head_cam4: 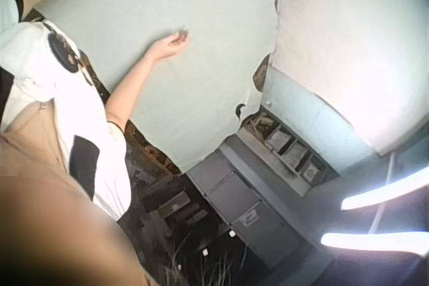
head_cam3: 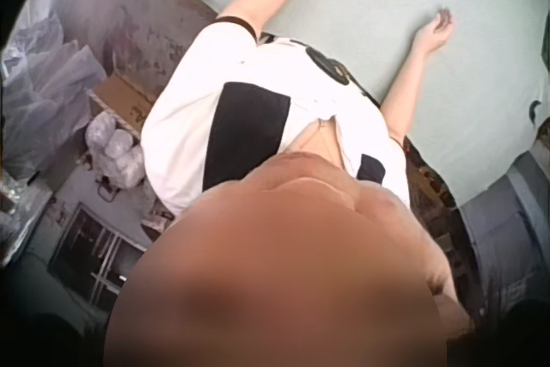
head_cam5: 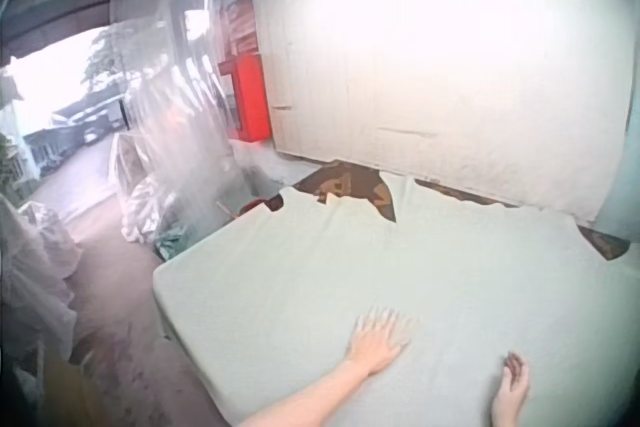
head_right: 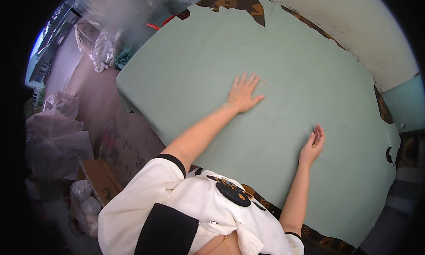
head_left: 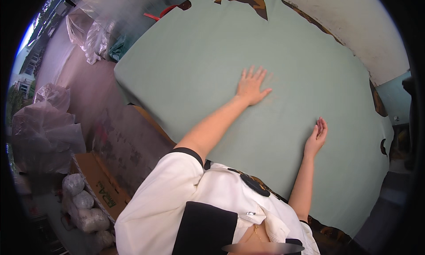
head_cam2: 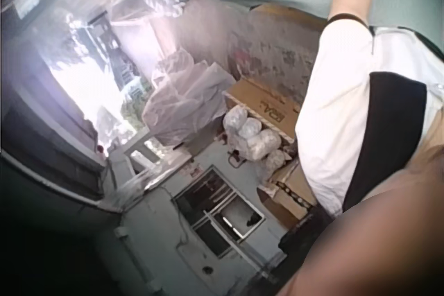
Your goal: The person uses a thin pointed tool to make small marks on a large light green fabric laid on a table. They repeatedly smooth the fabric with their hands and continue marking different areas across the surface.
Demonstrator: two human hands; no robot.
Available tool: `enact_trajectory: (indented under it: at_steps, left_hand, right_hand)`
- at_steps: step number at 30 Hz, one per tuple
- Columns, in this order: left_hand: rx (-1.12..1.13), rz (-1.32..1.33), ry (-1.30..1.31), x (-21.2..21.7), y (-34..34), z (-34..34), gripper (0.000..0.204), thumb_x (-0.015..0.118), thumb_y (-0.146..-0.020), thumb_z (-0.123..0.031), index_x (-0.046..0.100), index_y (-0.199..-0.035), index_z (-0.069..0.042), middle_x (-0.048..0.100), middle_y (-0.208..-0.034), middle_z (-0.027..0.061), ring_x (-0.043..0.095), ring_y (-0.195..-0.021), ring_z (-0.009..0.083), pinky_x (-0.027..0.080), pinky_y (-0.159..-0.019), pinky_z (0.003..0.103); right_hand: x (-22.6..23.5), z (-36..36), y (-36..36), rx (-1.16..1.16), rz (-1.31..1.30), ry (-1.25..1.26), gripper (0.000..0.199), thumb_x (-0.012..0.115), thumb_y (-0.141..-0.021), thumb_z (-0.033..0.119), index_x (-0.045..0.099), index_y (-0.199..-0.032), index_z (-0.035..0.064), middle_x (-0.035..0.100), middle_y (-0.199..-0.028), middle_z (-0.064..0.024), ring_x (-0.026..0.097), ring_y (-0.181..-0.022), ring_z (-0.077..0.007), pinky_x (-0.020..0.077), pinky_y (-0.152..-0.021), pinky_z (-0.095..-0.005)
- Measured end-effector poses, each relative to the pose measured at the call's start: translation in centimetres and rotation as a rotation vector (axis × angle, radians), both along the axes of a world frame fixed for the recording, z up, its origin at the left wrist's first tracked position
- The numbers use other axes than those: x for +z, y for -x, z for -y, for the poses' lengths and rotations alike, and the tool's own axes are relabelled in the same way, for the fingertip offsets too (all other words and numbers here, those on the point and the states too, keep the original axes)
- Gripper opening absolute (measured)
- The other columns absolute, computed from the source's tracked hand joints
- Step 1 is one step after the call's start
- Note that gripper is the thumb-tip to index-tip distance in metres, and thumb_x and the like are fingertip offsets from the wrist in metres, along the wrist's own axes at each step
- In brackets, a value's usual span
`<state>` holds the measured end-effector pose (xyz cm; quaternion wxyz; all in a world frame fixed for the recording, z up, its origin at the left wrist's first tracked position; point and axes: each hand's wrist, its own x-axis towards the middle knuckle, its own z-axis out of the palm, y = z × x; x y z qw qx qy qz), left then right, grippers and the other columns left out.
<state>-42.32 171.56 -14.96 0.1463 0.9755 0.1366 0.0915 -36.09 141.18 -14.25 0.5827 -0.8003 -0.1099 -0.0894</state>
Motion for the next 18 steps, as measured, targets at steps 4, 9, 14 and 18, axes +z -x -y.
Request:
enact_trajectory:
  at_steps: [4,9,14,18]
  left_hand:
    - [0.538,-0.131,-0.164,-1.4,7.3,-13.5,0.08,0.034,-0.095,-0.069,0.028,-0.155,-0.016,0.026,-0.161,0.012,0.02,-0.148,0.0367,0.014,-0.118,0.06]
    - [1.395,-0.247,-0.016,-3.6,28.8,-27.4,0.08,0.026,-0.095,-0.07,0.019,-0.158,-0.021,0.017,-0.164,0.0123,0.012,-0.148,0.0444,0.007,-0.112,0.072]
    - [1.551,-0.043,-0.067,-3.7,34.4,-28.0,0.072,0.04,-0.097,-0.06,0.033,-0.153,-0.016,0.023,-0.161,0.0171,0.009,-0.148,0.0474,0.004,-0.11,0.073]
    - [0.762,0.123,-0.151,-2.8,25.4,-22.2,0.061,0.039,-0.101,-0.053,0.039,-0.15,-0.018,0.028,-0.16,0.0119,0.011,-0.149,0.041,0.005,-0.113,0.069]
  right_hand:
    - [0.0,0.1,0.0,-0.015,-0.025,-0.038,0.034,0.043,-0.101,0.004,0.048,-0.135,-0.0007,0.055,-0.139,-0.0138,0.053,-0.129,-0.0245,0.0416,-0.108,-0.0352]
    - [-0.2,-0.6,-0.1,-0.046,-0.027,-0.182,0.034,0.042,-0.103,0.008,0.047,-0.135,-0.0005,0.055,-0.138,-0.0137,0.054,-0.126,-0.0248,0.0421,-0.107,-0.0358]
    - [0.5,-0.7,-0.4,-0.147,-0.066,-0.201,0.035,0.039,-0.106,0.022,0.054,-0.131,0.0026,0.061,-0.13,-0.0113,0.058,-0.118,-0.0215,0.046,-0.096,-0.0313]
    - [1.0,-1.5,0.0,-0.2,-0.094,-0.09,0.036,0.04,-0.106,0.029,0.065,-0.114,0.0035,0.066,-0.112,-0.0072,0.06,-0.103,-0.016,0.0481,-0.087,-0.0294]
